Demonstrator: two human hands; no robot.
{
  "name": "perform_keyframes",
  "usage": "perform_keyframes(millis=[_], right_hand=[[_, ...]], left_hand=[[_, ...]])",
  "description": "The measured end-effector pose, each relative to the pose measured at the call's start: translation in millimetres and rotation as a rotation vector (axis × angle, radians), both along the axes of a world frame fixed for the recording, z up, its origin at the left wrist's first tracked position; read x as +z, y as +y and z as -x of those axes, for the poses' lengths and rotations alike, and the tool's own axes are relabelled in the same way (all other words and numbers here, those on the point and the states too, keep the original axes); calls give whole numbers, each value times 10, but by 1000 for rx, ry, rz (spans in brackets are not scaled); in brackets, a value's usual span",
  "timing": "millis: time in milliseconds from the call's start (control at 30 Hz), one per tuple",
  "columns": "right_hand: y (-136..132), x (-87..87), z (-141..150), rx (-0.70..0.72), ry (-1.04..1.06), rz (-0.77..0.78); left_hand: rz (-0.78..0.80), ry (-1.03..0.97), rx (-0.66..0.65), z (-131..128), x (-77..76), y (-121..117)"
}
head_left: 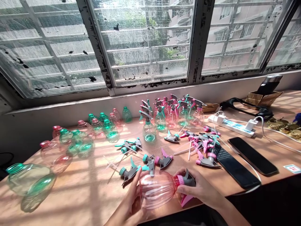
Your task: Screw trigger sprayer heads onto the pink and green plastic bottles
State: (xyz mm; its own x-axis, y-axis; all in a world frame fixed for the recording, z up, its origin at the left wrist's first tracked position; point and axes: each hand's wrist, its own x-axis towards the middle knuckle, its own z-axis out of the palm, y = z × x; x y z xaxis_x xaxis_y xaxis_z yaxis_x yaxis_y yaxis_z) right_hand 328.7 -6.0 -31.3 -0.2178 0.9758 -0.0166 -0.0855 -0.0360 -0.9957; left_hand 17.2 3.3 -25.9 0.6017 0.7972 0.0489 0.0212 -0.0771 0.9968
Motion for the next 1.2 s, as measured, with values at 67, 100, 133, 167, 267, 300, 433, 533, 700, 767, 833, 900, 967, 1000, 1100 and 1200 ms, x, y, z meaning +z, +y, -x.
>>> perform_keyframes(millis=[67, 100, 133, 167, 267, 300, 433, 533, 700, 767, 833, 900, 967, 1000, 1100, 1200], right_hand=[[0, 6, 0, 9, 13, -1], [2, 0, -3, 12, 14, 0], [3, -11, -7, 9, 10, 2], [5, -24, -12, 1, -1, 2], [11, -55, -24, -30, -32, -15], [11, -56, -24, -32, -28, -19], [8, -31, -13, -8, 14, -15], [4, -16, -5, 0, 25, 5], [2, -15, -11, 28, 6, 6], [1, -9, -14, 27, -1, 7], [-2, 3, -15, 41, 15, 18], [-6, 17, -12, 59, 42, 33], [-9, 26, -6, 74, 65, 52], [-11, 27, -4, 81, 76, 64], [-14, 15, 2, 111, 121, 105], [-10, -10, -1, 118, 143, 121]], left_hand=[[-50, -47, -24, -2, -54, 37], [-44, -64, -36, -1, -77, 54], [-26, -71, -44, 1, -92, 67], [-7, -68, -47, 5, -99, 74], [17, -46, -25, 19, -70, 55], [23, -37, -10, 22, -51, 39], [74, -27, 24, 5, 9, -12], [56, -59, 14, -22, 0, -8], [-45, -43, 23, -36, -81, 23], [-82, -55, 25, -34, -112, 34], [-102, -79, 15, -34, -129, 43], [-111, -86, 9, -36, -131, 47], [-114, -79, 10, -35, -124, 45], [-118, -74, 14, -33, -122, 42], [-137, -49, 40, -18, -125, 30], [-158, -37, 58, -5, -132, 25]])
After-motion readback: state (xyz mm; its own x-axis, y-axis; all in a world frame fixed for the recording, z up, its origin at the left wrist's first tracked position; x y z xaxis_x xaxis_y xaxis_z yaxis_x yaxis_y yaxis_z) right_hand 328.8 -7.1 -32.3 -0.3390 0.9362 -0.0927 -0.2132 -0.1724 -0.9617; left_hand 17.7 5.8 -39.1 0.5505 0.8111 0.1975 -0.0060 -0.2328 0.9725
